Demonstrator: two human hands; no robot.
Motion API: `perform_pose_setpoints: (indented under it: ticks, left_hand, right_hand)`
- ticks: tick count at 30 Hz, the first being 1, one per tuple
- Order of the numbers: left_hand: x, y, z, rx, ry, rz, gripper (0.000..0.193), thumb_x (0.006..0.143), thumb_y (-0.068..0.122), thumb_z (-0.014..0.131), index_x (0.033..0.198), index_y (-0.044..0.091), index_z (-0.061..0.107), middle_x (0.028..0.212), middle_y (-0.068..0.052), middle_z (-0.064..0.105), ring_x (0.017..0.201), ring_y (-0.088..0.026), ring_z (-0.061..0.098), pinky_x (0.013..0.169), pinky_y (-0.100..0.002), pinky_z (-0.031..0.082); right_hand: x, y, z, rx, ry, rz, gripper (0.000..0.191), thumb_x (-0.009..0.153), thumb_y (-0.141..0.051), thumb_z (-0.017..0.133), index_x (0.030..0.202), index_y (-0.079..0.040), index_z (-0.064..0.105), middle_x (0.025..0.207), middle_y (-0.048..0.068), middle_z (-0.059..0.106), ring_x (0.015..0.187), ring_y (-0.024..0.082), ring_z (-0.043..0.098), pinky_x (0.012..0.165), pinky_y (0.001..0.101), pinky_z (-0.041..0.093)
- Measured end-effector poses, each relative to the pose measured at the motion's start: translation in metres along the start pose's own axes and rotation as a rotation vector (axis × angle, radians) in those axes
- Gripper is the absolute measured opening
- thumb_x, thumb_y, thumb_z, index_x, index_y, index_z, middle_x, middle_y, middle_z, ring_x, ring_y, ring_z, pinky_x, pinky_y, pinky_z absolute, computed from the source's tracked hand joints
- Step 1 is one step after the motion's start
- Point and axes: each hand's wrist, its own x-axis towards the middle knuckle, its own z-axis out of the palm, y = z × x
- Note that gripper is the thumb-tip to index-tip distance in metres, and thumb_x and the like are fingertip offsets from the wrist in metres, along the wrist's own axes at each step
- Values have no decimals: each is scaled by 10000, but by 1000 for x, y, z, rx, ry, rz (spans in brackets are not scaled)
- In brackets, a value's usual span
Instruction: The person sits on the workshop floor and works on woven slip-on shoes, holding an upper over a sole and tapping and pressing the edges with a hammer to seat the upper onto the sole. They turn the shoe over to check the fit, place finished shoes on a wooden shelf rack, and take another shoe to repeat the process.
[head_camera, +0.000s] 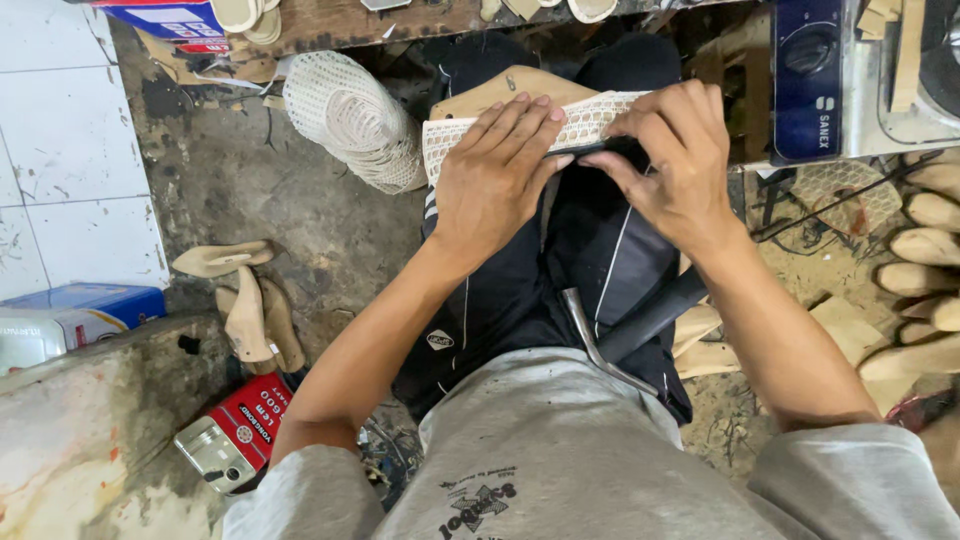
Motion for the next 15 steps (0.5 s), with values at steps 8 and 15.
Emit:
perform_pose_setpoints:
  ticks: [8,15]
  left_hand:
    - [24,13,13,-16,-92,106,542,931,279,753,1364,-12,602,1381,-176,635,1303,-352,574,1122,-471,415]
    - [25,13,25,-74,-34,112,484,1000,210,753,1402,-1,585,1408,-154,623,1356,-311,584,1181,-419,459]
  right_hand:
    - [-19,29,-5,136,-89,54,282,811,39,891,975,-5,665,987,115,645,956,305,626,806,378,496]
    - [-24,35,-10,178,-35,49,296,863,-40,937,1002,12,681,998,117,653,952,294,637,810,363,510]
